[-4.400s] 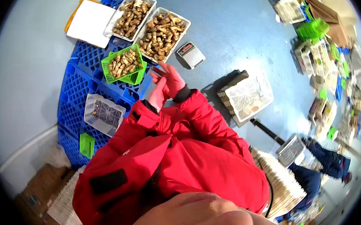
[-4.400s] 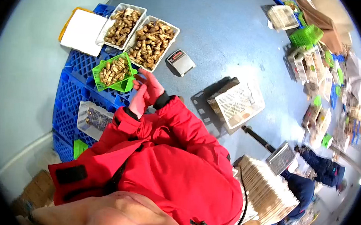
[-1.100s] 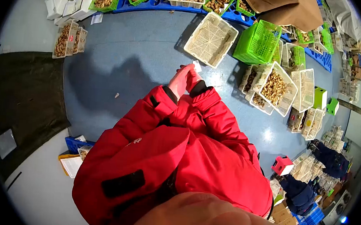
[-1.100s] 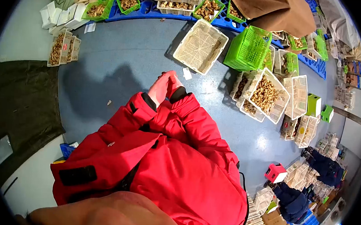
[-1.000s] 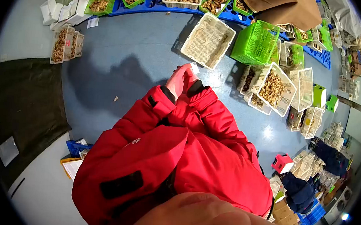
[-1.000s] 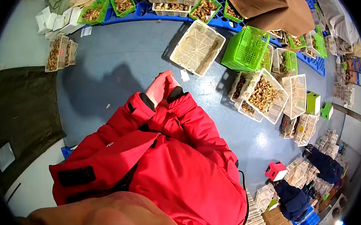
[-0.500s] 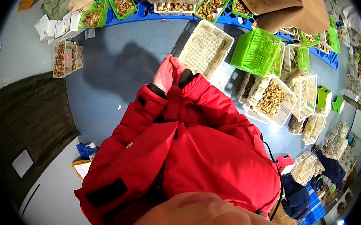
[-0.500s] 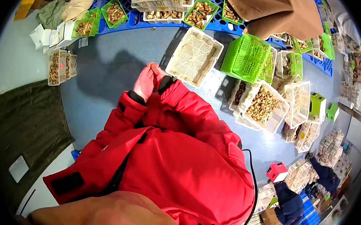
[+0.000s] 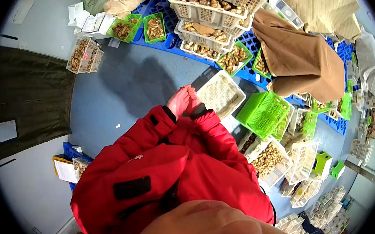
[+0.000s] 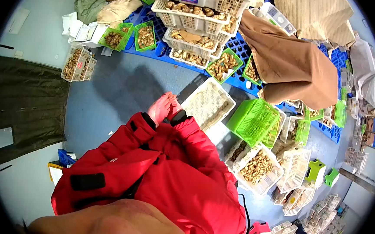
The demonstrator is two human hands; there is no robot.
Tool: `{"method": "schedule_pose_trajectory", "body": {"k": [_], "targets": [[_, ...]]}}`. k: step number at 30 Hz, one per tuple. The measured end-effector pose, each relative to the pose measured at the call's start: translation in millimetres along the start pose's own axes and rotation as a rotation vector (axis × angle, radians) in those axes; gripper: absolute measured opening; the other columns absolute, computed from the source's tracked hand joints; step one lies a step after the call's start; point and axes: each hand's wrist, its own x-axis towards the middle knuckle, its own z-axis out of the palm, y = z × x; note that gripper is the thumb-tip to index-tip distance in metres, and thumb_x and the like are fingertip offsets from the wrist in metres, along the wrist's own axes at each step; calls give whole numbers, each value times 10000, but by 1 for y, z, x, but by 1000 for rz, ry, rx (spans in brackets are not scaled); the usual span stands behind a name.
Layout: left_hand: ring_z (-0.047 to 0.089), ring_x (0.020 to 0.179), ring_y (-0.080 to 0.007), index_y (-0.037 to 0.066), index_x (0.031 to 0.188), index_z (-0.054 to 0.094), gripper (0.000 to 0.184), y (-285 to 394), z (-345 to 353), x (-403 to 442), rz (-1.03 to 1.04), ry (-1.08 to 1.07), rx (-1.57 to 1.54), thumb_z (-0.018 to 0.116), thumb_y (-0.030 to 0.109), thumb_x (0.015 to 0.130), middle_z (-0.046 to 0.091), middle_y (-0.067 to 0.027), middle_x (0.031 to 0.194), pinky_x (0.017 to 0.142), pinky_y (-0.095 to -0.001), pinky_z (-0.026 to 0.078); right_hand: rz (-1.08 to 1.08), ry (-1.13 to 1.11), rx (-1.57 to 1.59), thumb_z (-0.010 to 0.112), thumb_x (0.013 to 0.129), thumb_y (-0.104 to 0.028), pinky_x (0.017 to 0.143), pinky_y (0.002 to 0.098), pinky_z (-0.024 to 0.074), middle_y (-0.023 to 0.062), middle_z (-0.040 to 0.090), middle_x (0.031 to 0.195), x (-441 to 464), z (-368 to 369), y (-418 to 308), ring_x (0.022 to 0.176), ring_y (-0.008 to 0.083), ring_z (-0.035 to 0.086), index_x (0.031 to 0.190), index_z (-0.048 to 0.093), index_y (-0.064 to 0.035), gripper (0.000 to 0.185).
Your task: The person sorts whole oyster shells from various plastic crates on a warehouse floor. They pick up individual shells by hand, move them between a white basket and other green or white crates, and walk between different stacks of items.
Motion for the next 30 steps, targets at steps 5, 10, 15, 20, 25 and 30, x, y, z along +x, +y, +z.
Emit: {"method": "schedule_pose_trajectory", "body": {"k": [5,10,15,20,25,30], "targets": [[434,1141,-208,50,1242,411,404,1,11,28,32,20,42,465,257,899,489,-102,1191,1007,-339,309,389,21,961,468,885,-238,739,286,439,55,580,898,25,-15,-43,863,184,549,998,538,-77,209],[495,1058,-193,59,1189,450,337,12,16,60,51,-4,11,491,227,899,538,-94,1105,949,-320,369,575,58,1099,436,915,-278,806,288,409,34,561,949,57,-29,-78,913,167,515,1028,525,-102,228],[504,1034,-183,52,1179,449,304,49,21,94,2,-54,39,461,201,915,544,-87,1079,924,-304,384,426,-81,1421,406,919,-249,910,307,368,52,527,1067,95,-32,27,1017,187,475,1084,490,-92,243],[531,972,-174,46,1130,497,268,89,16,153,-21,-127,-60,450,205,919,565,-77,1042,885,-294,410,586,419,277,471,862,-468,930,382,395,80,564,1104,165,-2,-2,1071,240,493,1152,514,-100,470],[559,920,-168,38,1067,527,249,140,14,182,-58,-106,-131,484,218,901,590,-64,1002,849,-301,433,755,312,673,410,885,-493,953,379,373,74,512,1192,209,9,-40,1116,232,454,1223,461,-150,485],[573,886,-168,37,1009,560,212,174,18,192,-125,13,-150,493,197,887,601,-75,969,812,-291,433,744,348,1048,428,884,-431,944,350,370,76,529,1149,230,27,-13,1084,176,468,1190,472,-118,441]]}}
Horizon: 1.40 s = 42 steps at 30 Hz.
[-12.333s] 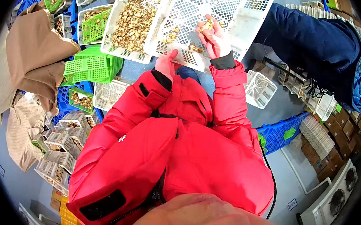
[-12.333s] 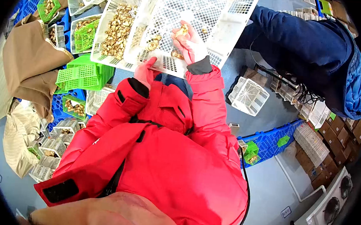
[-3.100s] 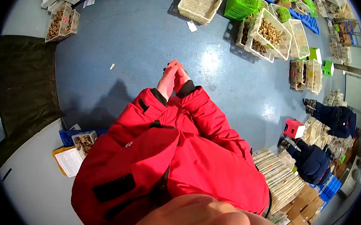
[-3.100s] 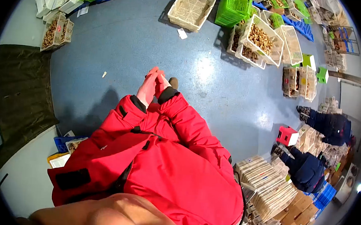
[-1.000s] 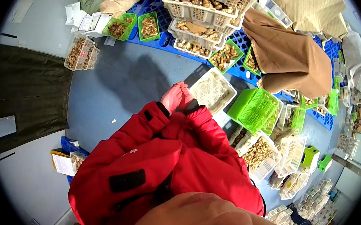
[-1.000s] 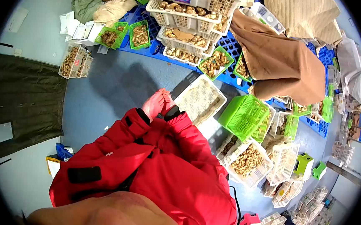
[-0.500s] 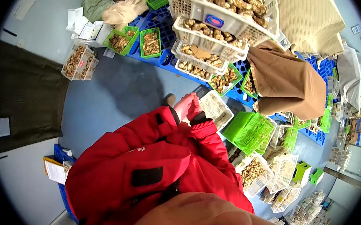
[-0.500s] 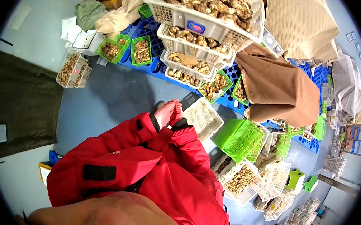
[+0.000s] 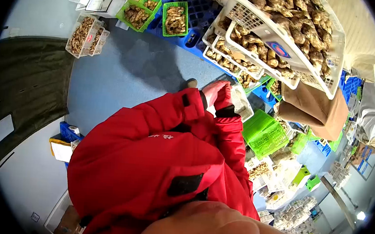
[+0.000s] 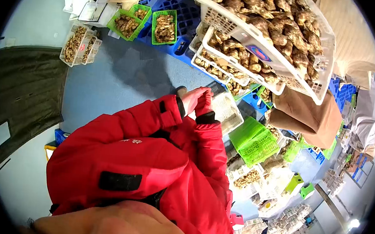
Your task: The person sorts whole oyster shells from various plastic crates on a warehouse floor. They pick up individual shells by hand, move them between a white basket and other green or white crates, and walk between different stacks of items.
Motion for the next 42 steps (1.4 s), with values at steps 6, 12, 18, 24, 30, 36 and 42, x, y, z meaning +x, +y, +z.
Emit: {"method": "schedule_pose_trajectory", "body": {"k": [6,12,18,24,30,36,42], "targets": [[565,909,-167,33,1023,570,242,8,-14,24,40,54,69,483,210,883,605,-78,971,829,-288,423,47,-213,-53,318,938,-413,1070,394,198,77,336,1380,50,-73,19,1271,200,300,1370,268,-87,543],[496,1026,-149,53,1162,513,339,13,-22,30,0,88,152,492,243,882,562,-44,1084,898,-273,356,168,-455,291,345,923,-445,1002,384,308,59,462,1248,44,-29,15,1166,208,411,1257,422,-115,475],[538,935,-146,47,1137,522,316,20,-21,32,19,100,111,534,217,871,585,-61,1008,847,-269,403,194,-374,487,376,901,-478,970,392,348,70,486,1212,44,-12,22,1128,215,445,1222,450,-120,486],[591,888,-202,28,1001,555,191,28,-24,28,31,76,-24,511,173,885,615,-120,961,804,-305,464,117,-255,284,390,905,-457,890,356,375,54,518,1097,35,-4,13,1028,190,473,1141,486,-119,422],[582,903,-215,32,1007,547,206,25,-32,33,89,47,-3,506,196,889,612,-115,952,825,-322,452,81,-200,232,405,910,-436,809,319,402,37,549,982,36,4,14,927,166,500,1060,522,-119,370],[564,917,-208,32,1156,463,295,40,-8,19,67,109,311,464,175,898,597,-102,968,850,-315,426,-9,-55,222,419,915,-416,729,282,429,20,580,867,31,18,18,826,141,528,978,558,-118,335],[504,1042,-187,67,1312,318,472,28,5,10,-10,93,267,486,223,899,533,-71,1106,921,-301,373,-92,39,242,402,913,-437,660,266,452,20,609,790,23,17,19,746,138,556,933,592,-110,379]]}}
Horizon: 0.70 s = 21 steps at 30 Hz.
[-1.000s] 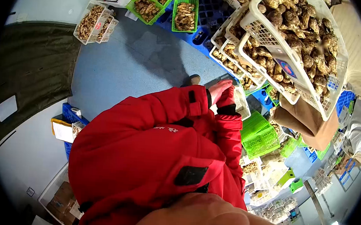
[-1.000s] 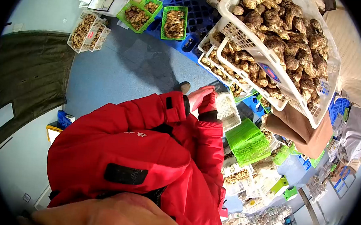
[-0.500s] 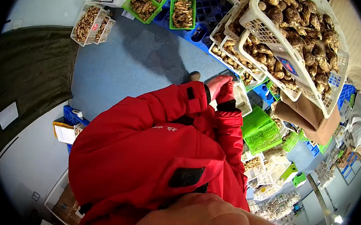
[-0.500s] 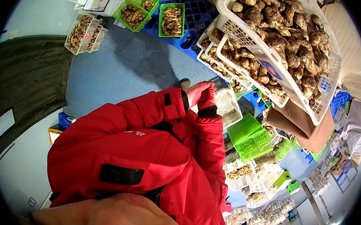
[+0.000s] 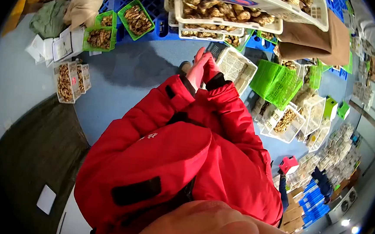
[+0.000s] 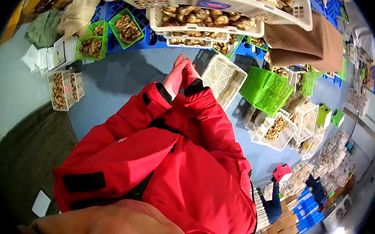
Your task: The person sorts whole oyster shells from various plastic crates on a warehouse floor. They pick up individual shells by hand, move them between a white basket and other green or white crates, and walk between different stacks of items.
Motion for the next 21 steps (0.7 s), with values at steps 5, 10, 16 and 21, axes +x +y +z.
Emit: {"method": "schedule_pose_trajectory", "body": {"k": [5,10,16,21], "targets": [[366,1178,-148,50,1265,372,407,-60,-33,28,-40,-234,242,394,284,932,404,-62,1279,1012,-269,262,-349,74,-573,335,901,-524,620,286,464,48,631,790,-2,-44,-12,713,172,579,955,615,-91,519],[230,1298,-245,68,1361,227,544,-40,20,-17,-376,-241,-28,413,320,916,200,-119,1427,1058,-369,216,-164,509,-610,359,841,-625,811,365,450,148,586,1041,-44,-72,-52,972,254,555,1145,523,-57,665],[235,1284,-231,87,1346,248,530,-62,27,-12,-333,-185,123,418,348,916,217,-94,1406,1028,-380,248,-348,544,-60,453,774,-658,825,449,414,163,521,1110,-58,-92,-63,1006,307,496,1200,426,-93,708],[456,1016,-148,77,1114,491,337,-111,59,-43,-230,-231,472,315,315,952,500,-43,1060,883,-244,342,-287,205,18,561,810,-494,597,370,473,58,620,737,-101,-24,-50,665,228,574,846,578,-116,380]]}}
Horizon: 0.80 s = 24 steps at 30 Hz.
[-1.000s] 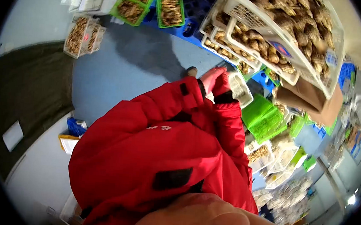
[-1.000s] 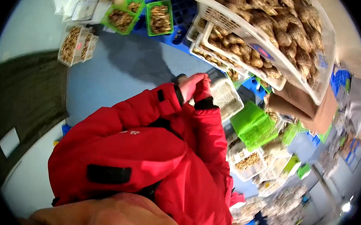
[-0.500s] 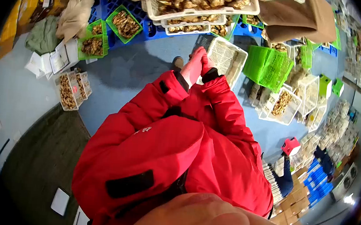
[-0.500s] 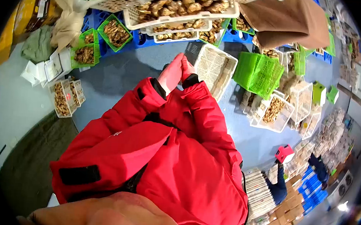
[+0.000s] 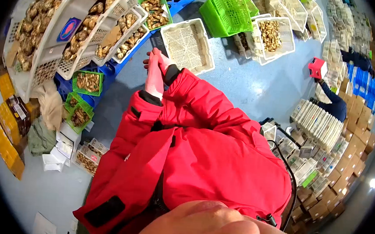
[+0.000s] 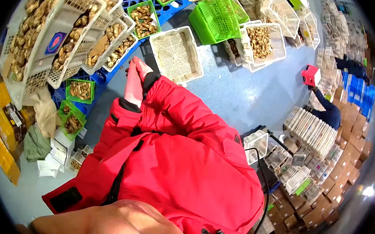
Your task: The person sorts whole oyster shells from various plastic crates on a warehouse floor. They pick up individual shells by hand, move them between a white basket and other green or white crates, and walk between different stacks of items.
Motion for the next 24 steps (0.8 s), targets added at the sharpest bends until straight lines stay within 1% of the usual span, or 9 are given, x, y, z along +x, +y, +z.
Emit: {"method": "schedule_pose_trajectory", "body": {"k": [4,5,7,10,16,20,21,22,24], "targets": [[503,1020,-232,10,1133,494,327,-24,16,-18,-130,-153,-251,386,219,907,533,-121,1107,881,-298,382,-9,-232,322,499,875,-414,676,365,494,73,661,809,30,-103,2,717,245,618,832,621,-73,364],[503,994,-249,8,1119,502,308,-23,34,-32,159,-270,673,430,170,868,536,-132,1080,865,-312,385,23,-314,303,502,876,-405,681,360,495,71,660,811,11,-111,-7,721,238,618,836,620,-73,355],[512,978,-264,6,1112,502,317,-54,40,-32,459,-371,1443,485,121,817,533,-146,1071,837,-322,404,95,-553,428,505,876,-405,685,353,499,69,657,824,11,-150,-3,727,220,616,855,611,-64,358],[480,1110,-251,3,1196,426,371,-79,64,-65,-425,-164,-152,422,177,868,472,-149,1216,926,-314,393,-2,-373,348,461,883,-461,730,353,498,75,645,859,-26,-203,-10,784,209,614,1023,564,-58,439],[395,1209,-251,2,1264,353,392,-132,90,-68,-384,-740,277,334,201,927,420,-142,1279,1016,-346,317,-190,-47,206,507,858,-450,758,368,485,127,618,973,-135,-283,-72,837,245,601,1099,525,-58,460],[391,1212,-275,-10,1256,359,396,-153,136,-72,-670,-381,187,324,220,937,408,-177,1295,1020,-364,314,-395,133,356,564,840,-400,753,335,487,149,598,1013,-195,-351,-93,845,245,596,1120,518,-51,450],[397,1208,-285,-6,1259,367,409,-163,131,-66,-456,-912,362,351,249,939,400,-173,1311,1021,-374,313,-475,176,382,567,839,-398,754,333,489,156,591,1024,-215,-363,-89,858,244,592,1119,518,-48,451],[407,1200,-292,0,1265,376,447,-178,126,-65,-260,-1001,612,396,293,929,408,-164,1308,1023,-381,314,-540,215,396,569,838,-396,754,330,491,163,584,1035,-234,-373,-83,870,242,587,1118,517,-45,452],[408,1200,-290,7,1261,394,467,-208,116,-54,-638,-561,140,436,315,913,421,-160,1298,1021,-382,317,-580,362,480,582,831,-388,773,338,495,170,577,1038,-248,-392,-58,888,241,578,1116,510,-18,473]]}}
